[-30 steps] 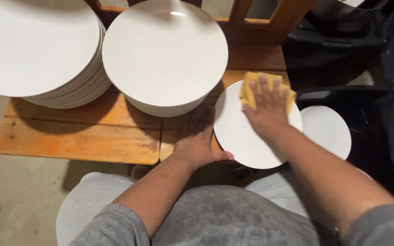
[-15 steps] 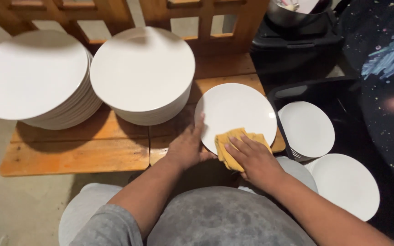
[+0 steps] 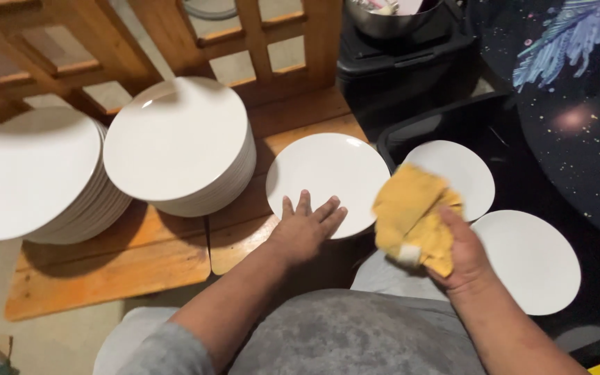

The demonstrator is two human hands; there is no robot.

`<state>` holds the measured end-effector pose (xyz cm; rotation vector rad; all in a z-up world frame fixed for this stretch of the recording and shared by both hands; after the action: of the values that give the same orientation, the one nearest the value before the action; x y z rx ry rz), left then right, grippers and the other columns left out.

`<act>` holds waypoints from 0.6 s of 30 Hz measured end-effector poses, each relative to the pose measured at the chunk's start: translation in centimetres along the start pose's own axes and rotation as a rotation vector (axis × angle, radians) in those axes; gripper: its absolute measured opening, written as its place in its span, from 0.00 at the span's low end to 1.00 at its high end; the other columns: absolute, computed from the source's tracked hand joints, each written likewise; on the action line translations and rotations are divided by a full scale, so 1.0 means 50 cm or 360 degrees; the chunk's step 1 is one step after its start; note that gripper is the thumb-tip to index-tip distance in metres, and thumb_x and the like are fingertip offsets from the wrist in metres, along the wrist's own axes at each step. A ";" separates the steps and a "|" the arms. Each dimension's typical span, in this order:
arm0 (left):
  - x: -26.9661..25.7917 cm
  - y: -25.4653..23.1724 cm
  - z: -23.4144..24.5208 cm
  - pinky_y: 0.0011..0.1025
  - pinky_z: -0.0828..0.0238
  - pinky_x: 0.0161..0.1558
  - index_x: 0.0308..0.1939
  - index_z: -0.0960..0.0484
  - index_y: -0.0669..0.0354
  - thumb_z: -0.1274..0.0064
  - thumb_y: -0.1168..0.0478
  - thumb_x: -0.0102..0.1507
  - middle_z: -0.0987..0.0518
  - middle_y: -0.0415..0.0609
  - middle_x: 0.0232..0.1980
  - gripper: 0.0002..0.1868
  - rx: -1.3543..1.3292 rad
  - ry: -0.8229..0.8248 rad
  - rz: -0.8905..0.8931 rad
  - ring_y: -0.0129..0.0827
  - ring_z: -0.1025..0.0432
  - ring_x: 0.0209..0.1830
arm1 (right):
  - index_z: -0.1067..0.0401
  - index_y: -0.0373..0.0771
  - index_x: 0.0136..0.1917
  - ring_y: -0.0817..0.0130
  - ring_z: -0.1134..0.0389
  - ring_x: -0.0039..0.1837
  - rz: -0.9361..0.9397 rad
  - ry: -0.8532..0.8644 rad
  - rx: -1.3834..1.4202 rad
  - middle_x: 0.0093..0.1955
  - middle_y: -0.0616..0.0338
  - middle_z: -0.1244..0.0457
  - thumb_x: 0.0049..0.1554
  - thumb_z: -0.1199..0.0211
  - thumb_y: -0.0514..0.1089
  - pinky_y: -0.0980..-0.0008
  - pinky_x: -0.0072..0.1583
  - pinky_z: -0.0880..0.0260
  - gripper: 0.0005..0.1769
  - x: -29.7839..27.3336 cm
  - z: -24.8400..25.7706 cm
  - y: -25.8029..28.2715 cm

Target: The person wipes white plates one at a time with a yellow cloth, then stacks them on a wooden chair. The person repeats this process for multiple plates from a black tray.

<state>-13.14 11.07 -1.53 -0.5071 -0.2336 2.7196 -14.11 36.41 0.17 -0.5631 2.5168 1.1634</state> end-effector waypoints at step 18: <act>-0.182 -0.062 0.124 0.35 0.29 0.60 0.66 0.31 0.66 0.57 0.52 0.69 0.21 0.53 0.60 0.26 -0.2901 -0.0880 0.0030 0.36 0.27 0.58 | 0.57 0.45 0.83 0.41 0.57 0.83 0.2430 0.0789 -0.2355 0.83 0.38 0.59 0.62 0.49 0.62 0.49 0.80 0.55 0.43 -0.057 -0.168 -0.090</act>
<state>-6.58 9.91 7.77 -0.0609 -2.7506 1.7601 -10.43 27.85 3.71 1.3130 1.4756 3.6305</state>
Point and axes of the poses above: each hand's wrist, its own x-axis towards the middle knuckle, its own z-axis out of the back of the hand, y = z × x, the point moved 2 cm from there along x, towards the middle knuckle
